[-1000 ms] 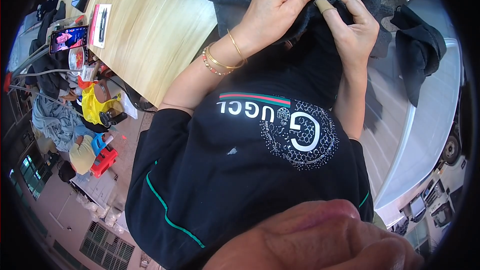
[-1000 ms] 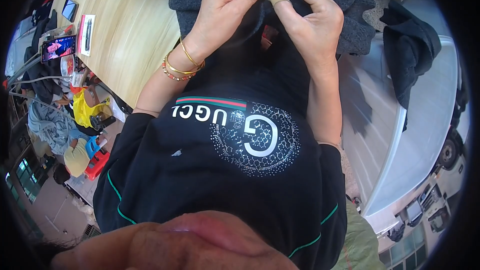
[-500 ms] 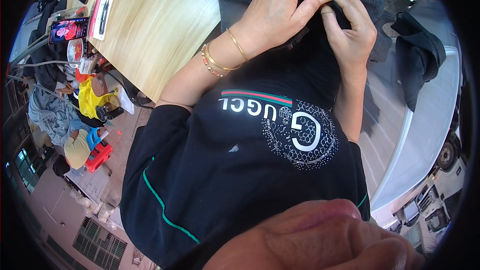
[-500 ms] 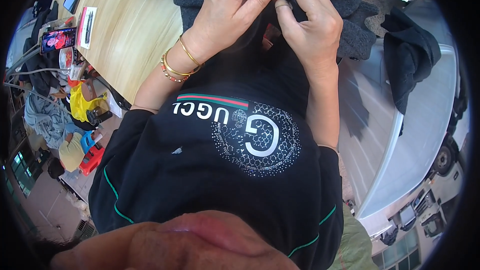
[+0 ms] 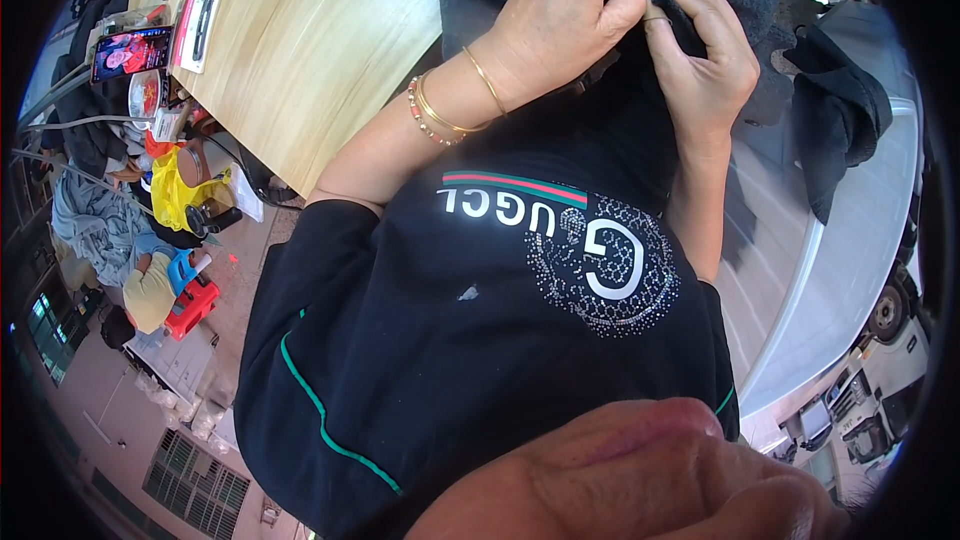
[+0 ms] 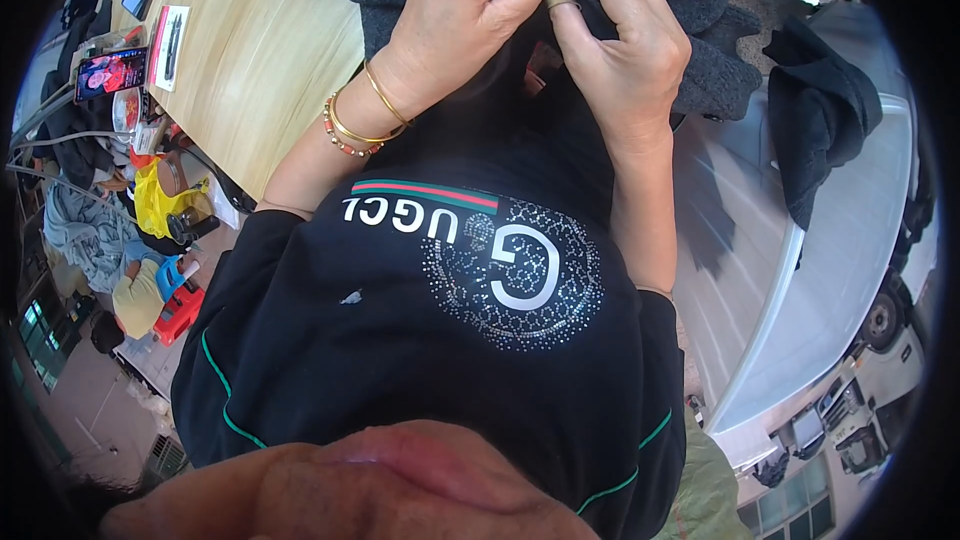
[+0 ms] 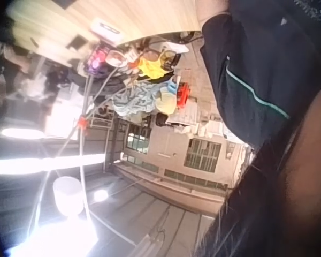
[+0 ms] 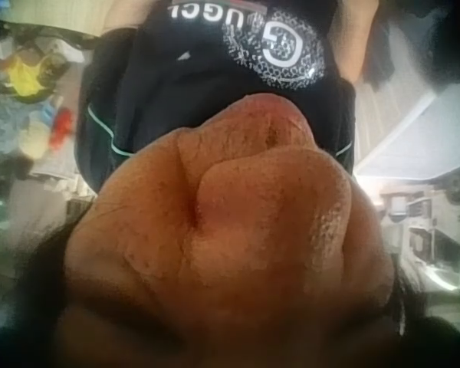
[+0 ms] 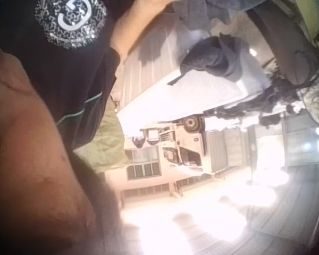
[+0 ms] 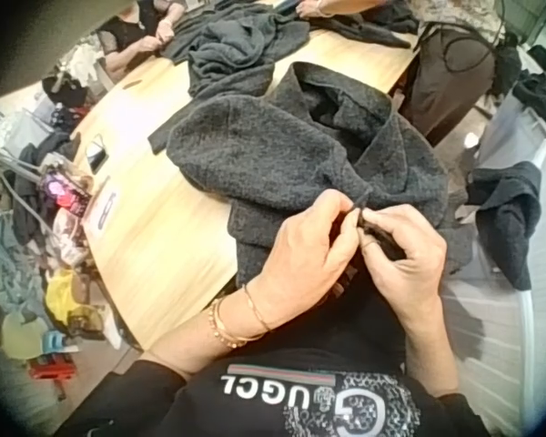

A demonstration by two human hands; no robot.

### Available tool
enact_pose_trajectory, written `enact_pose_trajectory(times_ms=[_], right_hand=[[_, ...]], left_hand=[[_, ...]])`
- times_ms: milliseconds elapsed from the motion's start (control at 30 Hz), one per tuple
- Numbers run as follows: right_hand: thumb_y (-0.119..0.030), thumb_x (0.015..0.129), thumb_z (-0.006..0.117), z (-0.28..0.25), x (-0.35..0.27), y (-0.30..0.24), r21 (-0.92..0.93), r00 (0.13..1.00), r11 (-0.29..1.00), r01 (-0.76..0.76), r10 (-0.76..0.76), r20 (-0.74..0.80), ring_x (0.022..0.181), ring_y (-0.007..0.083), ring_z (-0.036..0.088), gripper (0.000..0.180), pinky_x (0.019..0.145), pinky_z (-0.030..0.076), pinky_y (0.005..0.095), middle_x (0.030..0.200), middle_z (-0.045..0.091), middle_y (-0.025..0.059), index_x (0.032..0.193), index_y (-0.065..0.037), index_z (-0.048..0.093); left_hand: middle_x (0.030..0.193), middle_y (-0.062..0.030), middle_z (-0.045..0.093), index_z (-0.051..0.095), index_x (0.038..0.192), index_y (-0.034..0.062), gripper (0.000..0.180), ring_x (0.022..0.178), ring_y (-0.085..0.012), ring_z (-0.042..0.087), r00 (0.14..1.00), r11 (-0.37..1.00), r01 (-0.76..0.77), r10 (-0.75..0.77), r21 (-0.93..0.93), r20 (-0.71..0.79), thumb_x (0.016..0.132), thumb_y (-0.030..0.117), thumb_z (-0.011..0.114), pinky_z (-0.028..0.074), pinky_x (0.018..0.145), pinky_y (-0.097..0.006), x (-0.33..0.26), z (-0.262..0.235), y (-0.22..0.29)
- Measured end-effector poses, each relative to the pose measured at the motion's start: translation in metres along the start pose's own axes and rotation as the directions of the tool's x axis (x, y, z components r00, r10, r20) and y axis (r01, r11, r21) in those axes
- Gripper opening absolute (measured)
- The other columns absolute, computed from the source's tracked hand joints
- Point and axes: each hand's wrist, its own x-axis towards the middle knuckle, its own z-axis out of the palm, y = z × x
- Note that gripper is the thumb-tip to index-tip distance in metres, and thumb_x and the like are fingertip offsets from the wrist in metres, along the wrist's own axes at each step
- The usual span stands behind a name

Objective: Trimming loose threads from a black garment using small thread trimmers for quality control.

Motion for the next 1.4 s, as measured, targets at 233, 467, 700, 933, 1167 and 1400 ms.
enact_pose_trajectory(times_ms=[233,467,700,933,1167,1400], right_hand=[[0.003,0.071,0.078,0.005,-0.003,0.003,0.036,0.996,0.998,0.044,-0.041,-0.079,0.08,0.0183,0.07,0.023,0.072,0.055,0.0261,0.087,0.072,0.009,0.093,-0.002,0.074],[0.004,0.071,0.078,0.006,-0.005,-0.003,0.072,0.994,0.997,-0.002,0.01,-0.105,0.081,0.0175,0.07,0.023,0.071,0.054,0.0248,0.088,0.072,0.0095,0.093,-0.001,0.074],[0.001,0.075,0.074,0.003,-0.009,0.002,0.309,0.959,0.918,-0.247,0.276,-0.055,0.076,0.0087,0.063,0.016,0.068,0.05,0.0204,0.088,0.069,0.0048,0.091,0.0,0.073],[0.002,0.074,0.075,-0.008,-0.004,0.001,0.182,0.98,0.963,-0.198,0.197,0.026,0.075,0.0122,0.065,0.014,0.066,0.05,0.0224,0.084,0.07,0.0062,0.087,0.0,0.071],[0.006,0.071,0.076,0.0,-0.011,-0.002,-0.001,0.989,0.999,0.053,-0.053,-0.138,0.074,0.0189,0.068,0.014,0.069,0.054,0.0259,0.082,0.07,0.0101,0.082,0.0,0.069],[0.008,0.074,0.076,-0.01,-0.007,-0.007,0.03,0.986,0.999,-0.01,0.015,-0.168,0.073,0.0178,0.067,0.013,0.067,0.054,0.0257,0.081,0.07,0.0102,0.082,0.0,0.068]], left_hand=[[0.07,-0.0092,0.057,0.057,0.09,-0.0009,0.009,0.063,-0.0106,0.055,0.915,0.82,0.392,-0.393,-0.417,0.089,0.094,0.007,0.06,0.047,0.059,-0.027,-0.002,0.005,0.0],[0.073,0.0049,0.055,0.059,0.09,0.0007,0.01,0.067,-0.0015,0.047,0.866,0.619,0.459,-0.472,-0.637,0.165,0.097,0.008,0.06,0.042,0.057,-0.019,-0.013,0.02,-0.011],[0.074,0.0058,0.057,0.061,0.092,0.0012,0.005,0.067,-0.0009,0.049,0.887,0.677,0.383,-0.46,-0.628,0.045,0.094,0.005,0.064,0.042,0.057,-0.019,-0.017,0.02,-0.003],[0.08,-0.0095,0.067,0.066,0.09,0.0016,0.01,0.07,-0.0221,0.067,0.974,0.957,-0.066,0.0,-0.284,-0.226,0.082,0.007,0.071,0.053,0.063,-0.028,-0.02,0.025,-0.018],[0.075,0.0059,0.058,0.063,0.092,0.0007,0.004,0.067,-0.0007,0.051,0.998,0.996,-0.029,0.024,-0.081,-0.056,0.092,0.004,0.065,0.043,0.057,-0.018,-0.015,0.015,-0.005],[0.078,0.0064,0.057,0.062,0.095,0.0037,0.002,0.068,0.0002,0.049,0.719,0.178,0.512,-0.624,-0.84,0.306,0.096,0.006,0.063,0.041,0.059,-0.016,-0.031,0.037,-0.035]])
